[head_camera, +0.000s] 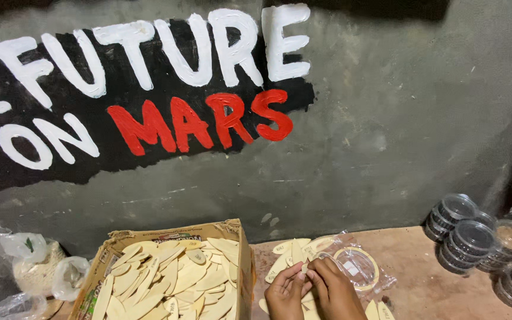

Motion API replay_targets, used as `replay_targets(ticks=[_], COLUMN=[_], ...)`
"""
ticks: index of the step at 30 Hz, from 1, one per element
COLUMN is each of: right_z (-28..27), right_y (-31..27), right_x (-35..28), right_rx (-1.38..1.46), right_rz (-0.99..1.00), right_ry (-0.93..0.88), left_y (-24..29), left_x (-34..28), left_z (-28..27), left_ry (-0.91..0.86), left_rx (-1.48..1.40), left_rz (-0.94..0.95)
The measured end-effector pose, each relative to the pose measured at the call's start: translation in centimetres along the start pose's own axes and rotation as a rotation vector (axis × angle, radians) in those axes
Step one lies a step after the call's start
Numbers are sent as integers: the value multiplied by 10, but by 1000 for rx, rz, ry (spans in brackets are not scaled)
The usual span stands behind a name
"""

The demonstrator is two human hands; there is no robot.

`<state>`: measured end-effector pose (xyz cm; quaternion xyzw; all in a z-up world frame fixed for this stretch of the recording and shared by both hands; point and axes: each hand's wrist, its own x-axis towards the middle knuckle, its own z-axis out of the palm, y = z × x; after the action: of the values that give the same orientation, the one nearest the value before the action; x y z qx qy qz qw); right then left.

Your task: The person applies adhesive strips to wooden petal-shaped pieces by hand, taking each strip from a plastic sheet and placing it onto the wooden pieces.

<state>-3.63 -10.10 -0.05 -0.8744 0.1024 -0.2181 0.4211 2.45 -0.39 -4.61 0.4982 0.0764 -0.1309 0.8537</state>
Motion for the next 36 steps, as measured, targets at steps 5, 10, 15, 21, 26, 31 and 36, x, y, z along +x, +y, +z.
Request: replay_targets(ticks=[5, 10, 15, 21, 26, 31, 36], right_z=[6, 15, 14, 18, 17, 19, 20], right_y=[4, 22, 18, 24, 22, 22, 13], right_x=[-2, 1, 0, 1, 0, 0, -4], right_rx=[-28, -42, -7, -11, -4, -9, -30], right_rz=[17, -44, -21, 30, 20, -34, 101], right_ry=[29, 70, 56, 40, 55, 83, 41], left_y=[-1, -11, 1, -23, -16, -15, 4], left_x=[1, 7, -1, 15, 10, 9, -5], left_z=[1, 0, 5, -5, -3, 0, 9], left_ry=[9, -27, 32, -6, 4, 20, 52], left_rx=[-10, -50, -21, -31, 26, 50, 79], left_rz=[-17, 76, 16, 89, 62, 77, 63])
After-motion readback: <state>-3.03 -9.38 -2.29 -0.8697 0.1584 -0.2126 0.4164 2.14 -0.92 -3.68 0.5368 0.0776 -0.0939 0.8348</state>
